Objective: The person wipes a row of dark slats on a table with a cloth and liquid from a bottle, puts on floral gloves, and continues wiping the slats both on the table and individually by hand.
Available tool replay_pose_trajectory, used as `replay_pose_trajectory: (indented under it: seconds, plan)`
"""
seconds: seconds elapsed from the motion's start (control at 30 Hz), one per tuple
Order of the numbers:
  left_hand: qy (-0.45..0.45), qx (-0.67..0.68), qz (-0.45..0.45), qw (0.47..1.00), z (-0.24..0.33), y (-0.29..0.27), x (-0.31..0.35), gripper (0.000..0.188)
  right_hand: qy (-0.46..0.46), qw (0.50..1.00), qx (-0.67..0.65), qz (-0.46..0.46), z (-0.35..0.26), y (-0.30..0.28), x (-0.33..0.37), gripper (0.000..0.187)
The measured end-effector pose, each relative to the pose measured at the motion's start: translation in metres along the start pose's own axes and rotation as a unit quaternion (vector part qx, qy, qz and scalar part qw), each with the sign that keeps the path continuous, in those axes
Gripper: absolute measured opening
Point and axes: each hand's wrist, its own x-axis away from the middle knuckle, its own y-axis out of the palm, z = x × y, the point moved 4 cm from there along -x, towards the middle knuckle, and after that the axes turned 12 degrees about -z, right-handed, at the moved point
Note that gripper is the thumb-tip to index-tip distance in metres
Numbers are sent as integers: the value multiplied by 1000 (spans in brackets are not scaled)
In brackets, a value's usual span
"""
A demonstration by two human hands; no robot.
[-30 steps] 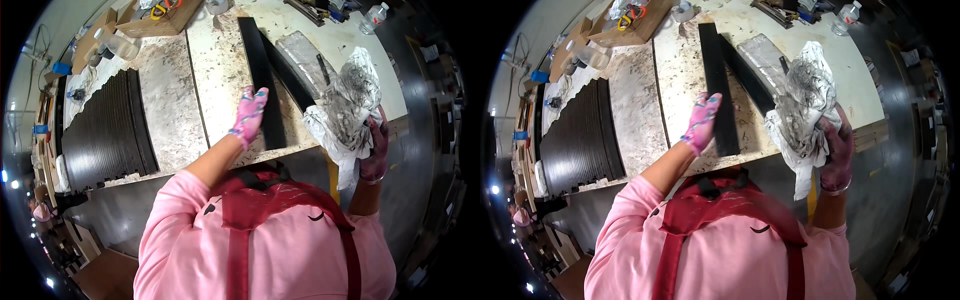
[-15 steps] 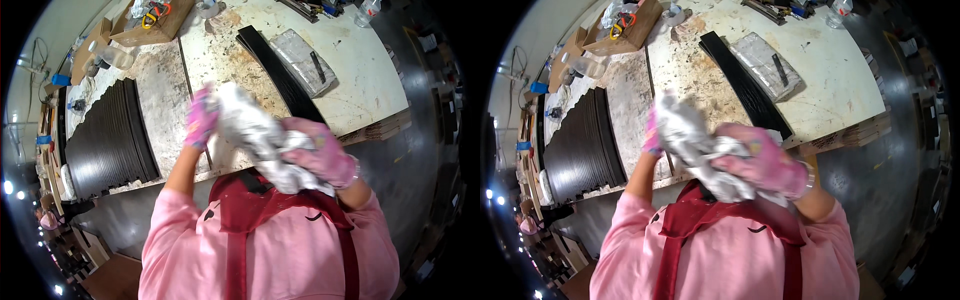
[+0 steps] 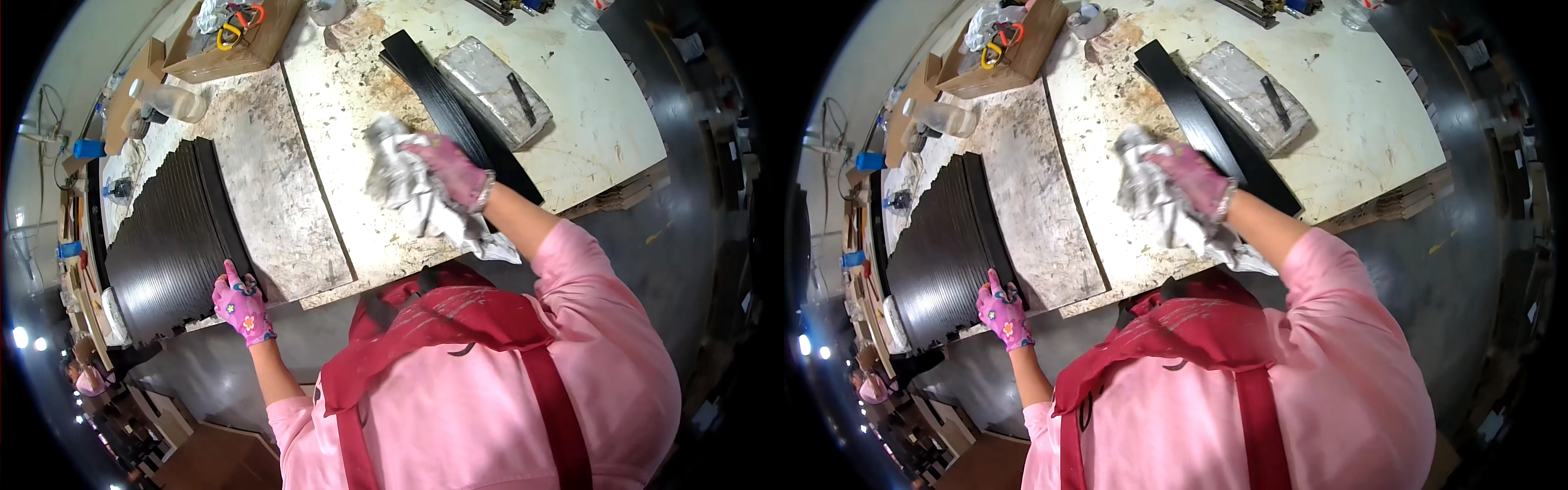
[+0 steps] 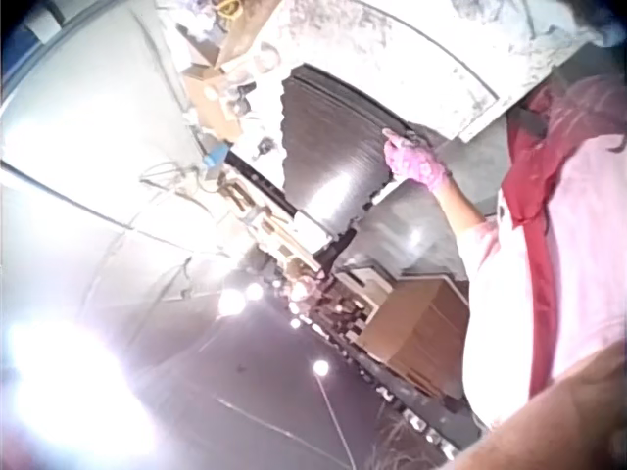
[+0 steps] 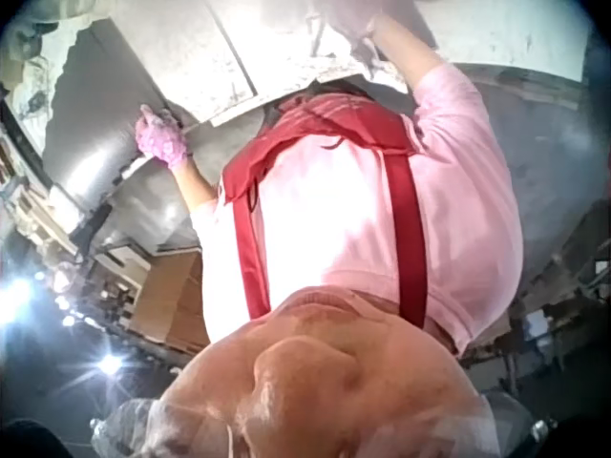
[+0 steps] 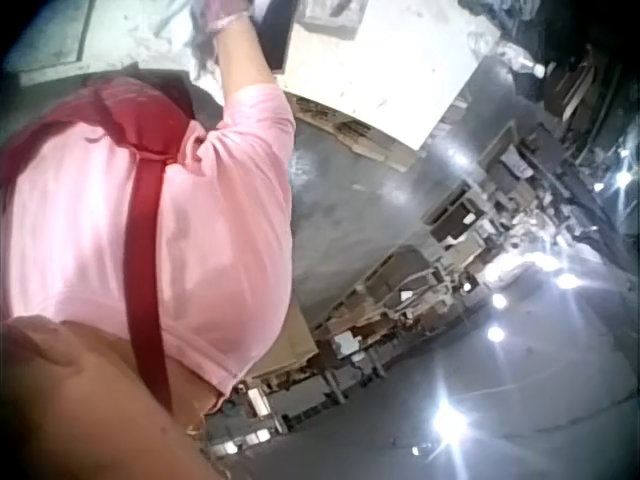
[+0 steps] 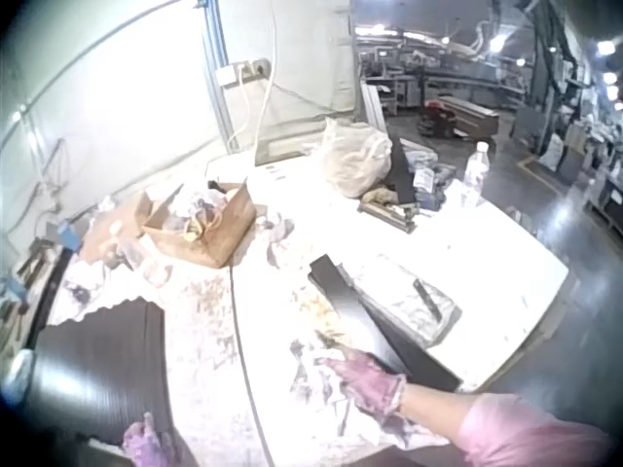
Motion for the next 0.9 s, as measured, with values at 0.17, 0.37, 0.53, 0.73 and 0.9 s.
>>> replay_pose_trajectory:
  seconds: [0.17, 0.37, 0.53, 0.73, 0.9]
  plan:
    - [42, -3, -4, 999, 11, -17, 3, 63, -20, 993, 55, 107, 21, -58, 3, 30]
    - [227, 111, 76, 965, 71, -77, 15, 69, -66, 953, 253, 154, -16, -44, 27, 33]
    - [213, 86, 16, 973, 95, -52, -14, 76, -67, 935, 289, 193, -12, -47, 30, 35]
    - [58, 165, -38, 984, 68, 5, -26, 87, -78, 988, 82, 103, 1, -7, 77, 54]
    - [49, 308, -56, 949, 61, -3, -4, 75, 17, 988, 152, -36, -11, 46, 73, 65]
